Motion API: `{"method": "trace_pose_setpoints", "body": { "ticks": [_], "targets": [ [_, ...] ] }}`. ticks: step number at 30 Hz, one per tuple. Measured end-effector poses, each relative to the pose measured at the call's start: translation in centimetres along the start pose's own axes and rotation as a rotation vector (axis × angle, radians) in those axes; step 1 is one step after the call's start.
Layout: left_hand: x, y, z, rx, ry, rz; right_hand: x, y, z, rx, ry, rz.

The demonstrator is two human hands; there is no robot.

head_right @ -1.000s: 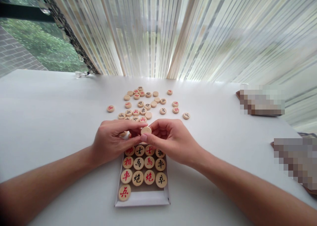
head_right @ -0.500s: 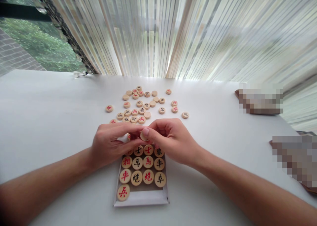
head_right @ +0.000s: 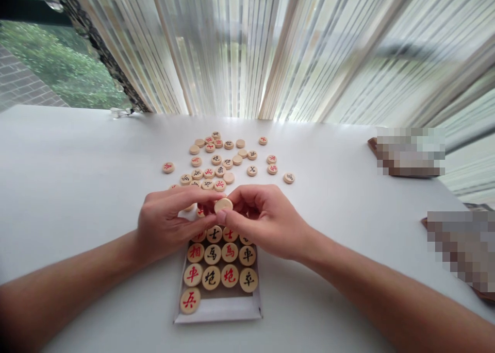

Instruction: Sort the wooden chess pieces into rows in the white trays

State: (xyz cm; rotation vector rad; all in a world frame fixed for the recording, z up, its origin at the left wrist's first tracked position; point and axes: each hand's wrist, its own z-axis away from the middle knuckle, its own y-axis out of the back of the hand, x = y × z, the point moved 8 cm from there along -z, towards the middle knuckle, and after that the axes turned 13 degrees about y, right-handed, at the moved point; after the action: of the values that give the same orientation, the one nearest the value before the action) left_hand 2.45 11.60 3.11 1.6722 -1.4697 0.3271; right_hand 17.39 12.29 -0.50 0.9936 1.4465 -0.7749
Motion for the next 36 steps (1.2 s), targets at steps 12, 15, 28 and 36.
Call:
{"method": "trace_pose_setpoints", "body": {
  "ticks": [12,15,28,36],
  "targets": [
    [1.0,-0.1,0.1,-0.003,-0.079,-0.074,-0.8,-0.1,0.1,-0.044,0.087,0.116],
    [1.0,-0.2,0.1,-0.005,-0.077,-0.072,-1.0,-0.2,0.2,-0.071,0.087,0.119],
    [-0.1,0.1,-0.5,0.013,0.045,0.028,-1.4,0.3,0.0,-0.024,0.135,0.112],
    [-0.2,0.5,-0.2,0.063,-0.005,-0.016,-2.5,1.0,-0.2,-0.017,0.201,0.311]
  ]
}}
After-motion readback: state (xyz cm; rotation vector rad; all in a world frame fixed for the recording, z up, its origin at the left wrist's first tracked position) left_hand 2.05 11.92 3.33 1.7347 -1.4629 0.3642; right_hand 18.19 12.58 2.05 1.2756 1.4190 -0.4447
